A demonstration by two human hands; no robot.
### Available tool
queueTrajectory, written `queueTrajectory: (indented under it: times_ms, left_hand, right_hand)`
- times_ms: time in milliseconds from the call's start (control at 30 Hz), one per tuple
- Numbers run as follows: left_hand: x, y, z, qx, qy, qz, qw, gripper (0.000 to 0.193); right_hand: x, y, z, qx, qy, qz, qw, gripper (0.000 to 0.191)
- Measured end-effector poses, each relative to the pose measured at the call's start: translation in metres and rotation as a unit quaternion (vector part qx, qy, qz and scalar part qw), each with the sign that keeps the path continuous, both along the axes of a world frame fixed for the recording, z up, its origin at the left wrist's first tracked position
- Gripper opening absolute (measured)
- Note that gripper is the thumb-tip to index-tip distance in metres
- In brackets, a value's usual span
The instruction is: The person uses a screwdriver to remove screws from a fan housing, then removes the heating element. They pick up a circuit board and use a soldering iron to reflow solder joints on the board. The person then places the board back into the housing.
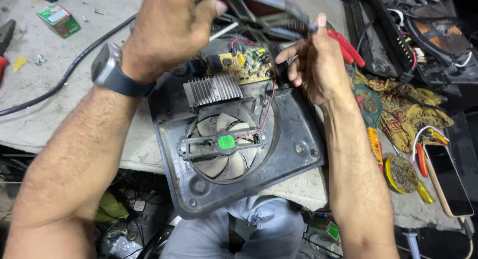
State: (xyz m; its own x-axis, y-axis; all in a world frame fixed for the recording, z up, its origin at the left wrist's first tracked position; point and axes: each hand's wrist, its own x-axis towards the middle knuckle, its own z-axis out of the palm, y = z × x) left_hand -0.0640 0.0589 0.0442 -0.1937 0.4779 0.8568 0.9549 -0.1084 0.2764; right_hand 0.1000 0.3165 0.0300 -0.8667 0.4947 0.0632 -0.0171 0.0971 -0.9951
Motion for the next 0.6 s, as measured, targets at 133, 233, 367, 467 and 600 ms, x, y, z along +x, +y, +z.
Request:
queueTrajectory:
  times_ms: [133, 233, 367, 467, 600]
  left_hand:
    - [-0.012, -0.010, -0.012, -0.027, 0.027, -0.067, 0.997, 0.019]
    - [-0.011, -0.021, 0.000, -0.106, 0.000, -0.042, 0.993, 0.020]
    - [0.001, -0.033, 0.023, -0.164, -0.054, -0.036, 0.984, 0.018]
    - [0.004, -0.037, 0.031, -0.239, -0.082, 0.026, 0.967, 0.021]
    - [0.002, -0.037, 0.029, -0.227, -0.076, 0.004, 0.971, 0.020]
  right_hand:
    - [0.001, -0.011, 0.003, -0.102, -0.017, 0.068, 0.992, 0.053]
    - [0.003, -0.017, 0.005, -0.056, 0.002, 0.090, 0.994, 0.047]
    - [0.004, -0.025, 0.008, -0.057, -0.015, 0.067, 0.996, 0.042]
    - [0.001, -0.031, 0.008, -0.052, -0.030, 0.072, 0.996, 0.043]
    - [-0.001, -0.035, 0.007, -0.046, -0.012, 0.073, 0.996, 0.043]
